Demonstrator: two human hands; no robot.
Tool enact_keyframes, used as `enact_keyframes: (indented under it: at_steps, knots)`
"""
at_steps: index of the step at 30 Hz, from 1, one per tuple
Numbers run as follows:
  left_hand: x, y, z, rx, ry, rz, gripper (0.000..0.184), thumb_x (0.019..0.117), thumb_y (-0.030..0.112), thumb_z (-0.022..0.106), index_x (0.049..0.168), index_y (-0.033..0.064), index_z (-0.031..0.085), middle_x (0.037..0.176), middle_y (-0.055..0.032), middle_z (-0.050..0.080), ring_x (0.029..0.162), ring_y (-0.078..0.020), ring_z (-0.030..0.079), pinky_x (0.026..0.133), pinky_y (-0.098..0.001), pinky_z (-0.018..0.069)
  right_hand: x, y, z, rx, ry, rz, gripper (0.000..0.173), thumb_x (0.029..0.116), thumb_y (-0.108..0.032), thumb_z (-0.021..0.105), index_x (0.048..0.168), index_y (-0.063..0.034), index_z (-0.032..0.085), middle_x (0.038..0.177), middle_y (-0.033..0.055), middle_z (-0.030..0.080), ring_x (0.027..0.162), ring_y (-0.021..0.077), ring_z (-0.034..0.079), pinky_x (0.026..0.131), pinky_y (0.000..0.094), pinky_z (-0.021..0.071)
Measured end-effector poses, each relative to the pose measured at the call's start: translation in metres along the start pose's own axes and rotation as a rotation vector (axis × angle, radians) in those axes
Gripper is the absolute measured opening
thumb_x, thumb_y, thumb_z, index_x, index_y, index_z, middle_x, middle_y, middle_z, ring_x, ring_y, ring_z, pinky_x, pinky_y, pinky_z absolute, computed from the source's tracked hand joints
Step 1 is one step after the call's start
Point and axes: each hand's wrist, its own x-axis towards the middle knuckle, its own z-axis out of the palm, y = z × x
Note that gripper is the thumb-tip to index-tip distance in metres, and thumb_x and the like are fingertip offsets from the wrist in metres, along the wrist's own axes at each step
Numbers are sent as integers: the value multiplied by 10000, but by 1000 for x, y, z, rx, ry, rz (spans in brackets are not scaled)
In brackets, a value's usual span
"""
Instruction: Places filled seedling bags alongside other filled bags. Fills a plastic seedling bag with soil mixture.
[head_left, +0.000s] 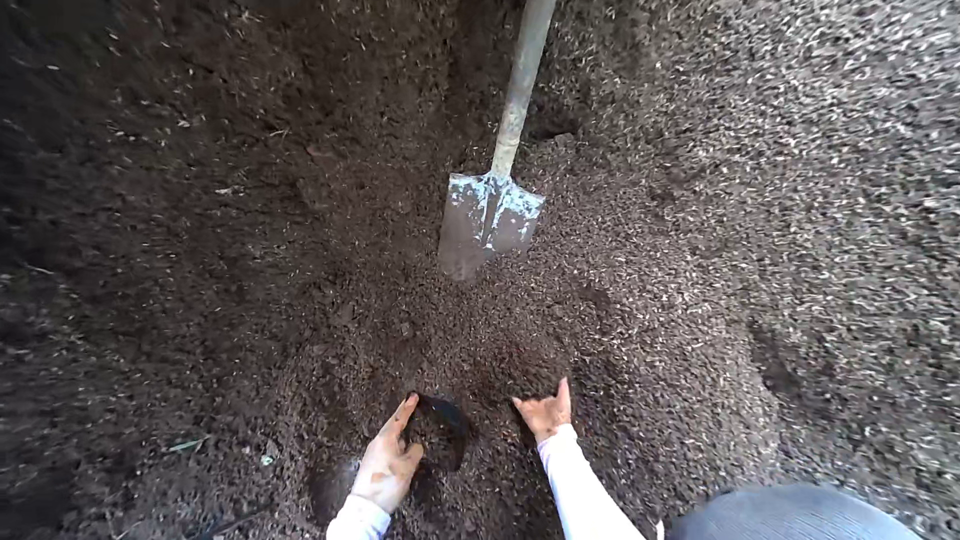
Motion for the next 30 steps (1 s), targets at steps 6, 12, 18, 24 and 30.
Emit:
enact_keyframes:
  at_steps: [6, 12, 18, 24, 30]
  knots:
    - [6, -15, -4, -3, -64, 67, 730, 871, -28, 614, 1568, 63, 413, 1654, -129, 354, 1512, -200, 380, 1220, -373, 343, 26, -7, 44, -11, -34, -59, 809, 990, -766, 97, 1597, -250, 238, 1599, 98, 374, 1443, 282, 395, 1093, 614, 398]
    - [20, 15, -10, -77, -137, 74, 767, 896, -39, 607, 1603, 130, 362, 1697, -51, 277, 1465, -169, 449, 1120, -395, 471, -47, -15, 50, -143, -153, -34, 578, 1097, -536, 113, 1383, -137, 417, 1165, 65, 597, 1041, 160, 613, 833, 404, 552]
    - [24, 39, -8, -63, -180, 61, 783, 947, -35, 592, 1638, 135, 264, 1708, -79, 237, 1315, -250, 598, 983, -440, 562, -107, -14, 79, -102, -616, 218, 613, 1043, -627, 227, 1023, -177, 642, 882, 40, 746, 822, 179, 731, 691, 409, 620]
    - [12, 26, -3, 18, -105, 93, 710, 891, 7, 723, 1525, -9, 404, 1439, -241, 558, 1313, -328, 579, 1115, -487, 457, -151, 3, 99, -675, -541, 107, 558, 1111, -483, 199, 1288, -95, 559, 1069, 99, 694, 963, 205, 684, 818, 421, 585]
    - [-9, 7, -4, 55, -23, 97, 721, 906, 23, 712, 1540, -34, 373, 1513, -246, 497, 1433, -325, 474, 1212, -473, 346, -182, -2, 121, -1556, -657, -450, 449, 1051, -229, 579, 1405, 45, 536, 1387, 231, 589, 1297, 277, 567, 1115, 421, 437]
